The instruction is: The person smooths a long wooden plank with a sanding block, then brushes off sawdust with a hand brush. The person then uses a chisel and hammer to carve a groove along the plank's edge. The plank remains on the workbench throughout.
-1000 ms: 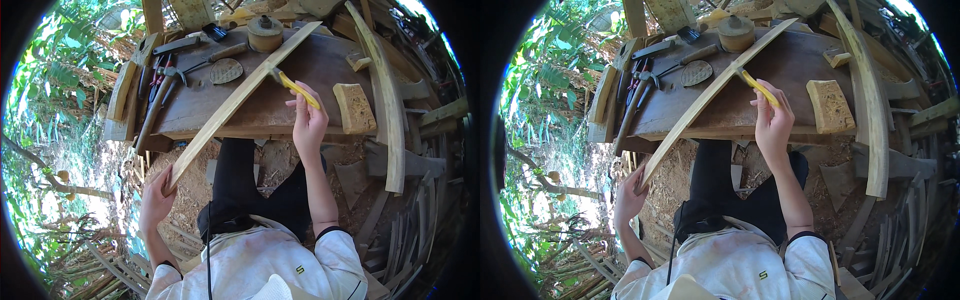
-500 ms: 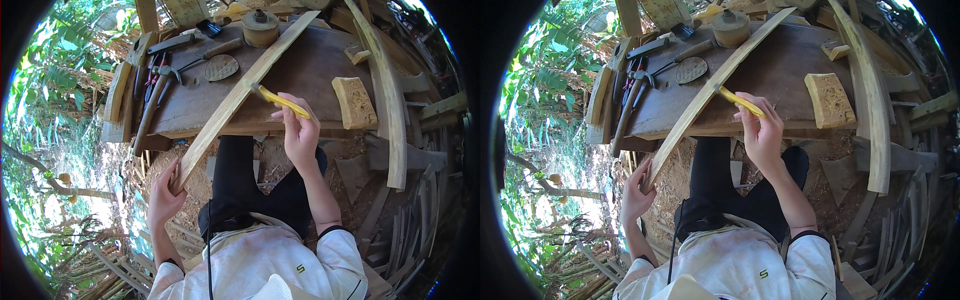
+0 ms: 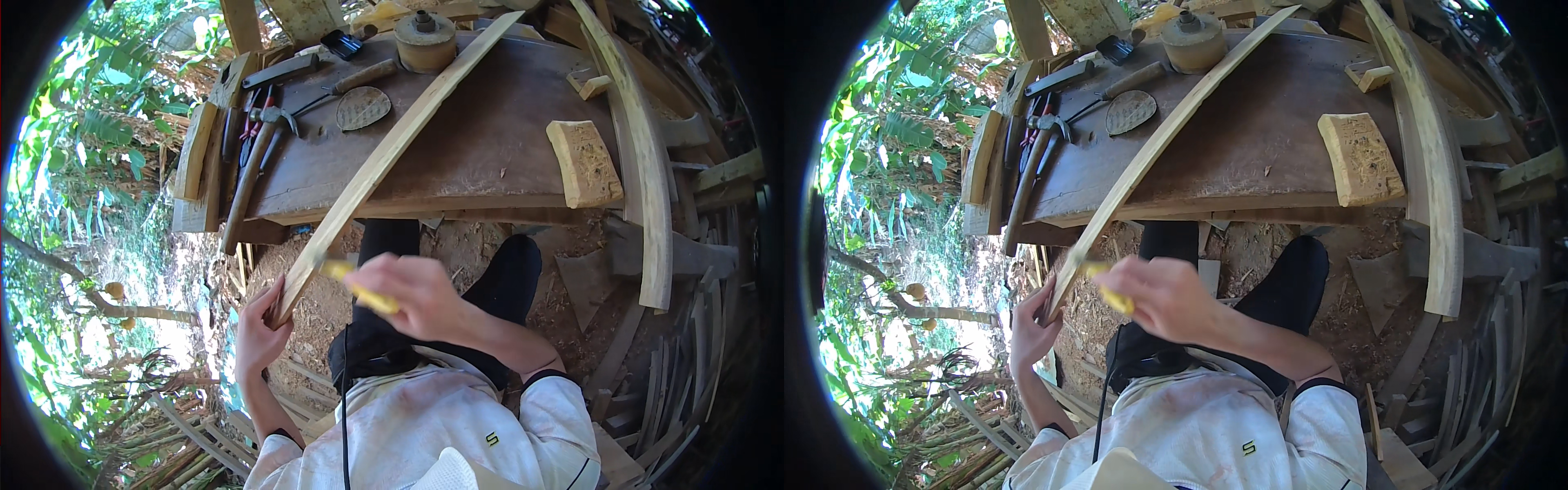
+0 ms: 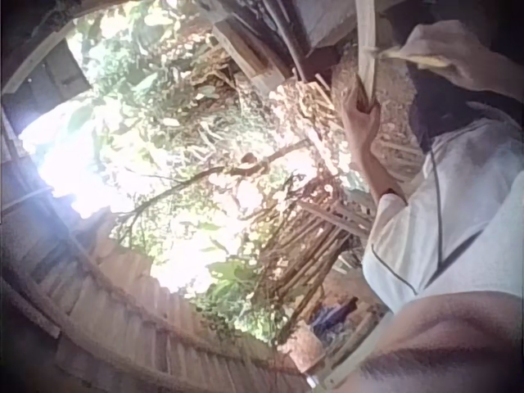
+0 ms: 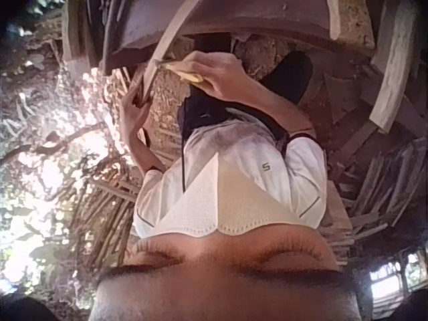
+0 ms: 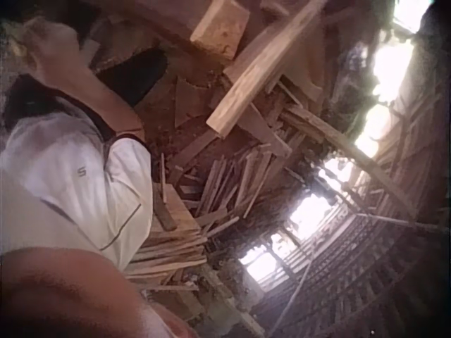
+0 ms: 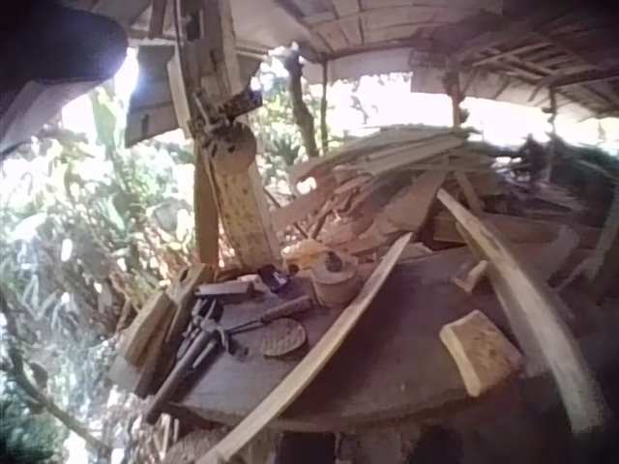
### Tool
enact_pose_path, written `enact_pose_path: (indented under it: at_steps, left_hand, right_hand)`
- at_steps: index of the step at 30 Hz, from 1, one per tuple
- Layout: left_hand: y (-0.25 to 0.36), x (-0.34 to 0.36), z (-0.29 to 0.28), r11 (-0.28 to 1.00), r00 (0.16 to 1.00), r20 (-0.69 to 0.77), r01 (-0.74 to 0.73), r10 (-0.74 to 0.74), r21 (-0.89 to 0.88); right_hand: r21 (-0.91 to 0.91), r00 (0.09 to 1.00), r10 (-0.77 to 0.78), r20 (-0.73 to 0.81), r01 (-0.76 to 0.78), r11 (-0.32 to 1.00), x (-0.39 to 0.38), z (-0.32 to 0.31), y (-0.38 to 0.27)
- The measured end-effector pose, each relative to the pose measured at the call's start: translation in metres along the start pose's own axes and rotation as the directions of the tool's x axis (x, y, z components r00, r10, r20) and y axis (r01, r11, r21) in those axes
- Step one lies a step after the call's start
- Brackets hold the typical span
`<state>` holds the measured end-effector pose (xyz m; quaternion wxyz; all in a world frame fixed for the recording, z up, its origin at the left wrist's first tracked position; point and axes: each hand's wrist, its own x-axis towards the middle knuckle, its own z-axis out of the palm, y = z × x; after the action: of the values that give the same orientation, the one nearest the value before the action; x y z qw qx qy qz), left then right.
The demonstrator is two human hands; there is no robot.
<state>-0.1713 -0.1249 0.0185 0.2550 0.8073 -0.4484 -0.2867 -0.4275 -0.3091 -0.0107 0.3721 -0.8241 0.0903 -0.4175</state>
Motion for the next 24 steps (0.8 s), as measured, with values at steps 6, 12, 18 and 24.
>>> enact_pose_path:
  at_steps: [6, 12, 18, 24]
  left_hand:
    - [0.006, -0.003, 0.013, 0.986, 0.995, -0.084, 0.036, -0.050, -0.163]
    - [-0.006, -0.006, 0.009, 0.990, 0.998, -0.051, 0.054, -0.048, 0.129]
    - [0.019, 0.012, 0.032, 0.998, 0.993, -0.102, -0.067, 0.066, -0.002]
    - [0.040, 0.021, 0.031, 0.966, 0.966, 0.030, -0.258, 0.258, -0.011]
  right_hand:
    - [0.124, 0.967, 0.153, -0.205, -0.130, 0.984, 0.019, -0.044, 0.028]
    - [-0.256, 0.860, 0.088, -0.503, -0.246, 0.935, 0.009, -0.063, 0.064]
    - [-0.004, 0.997, 0.073, 0.028, -0.073, 0.997, -0.002, -0.021, -0.005]
    - [0.002, 0.925, 0.162, -0.345, -0.172, 0.985, 0.006, -0.060, 0.030]
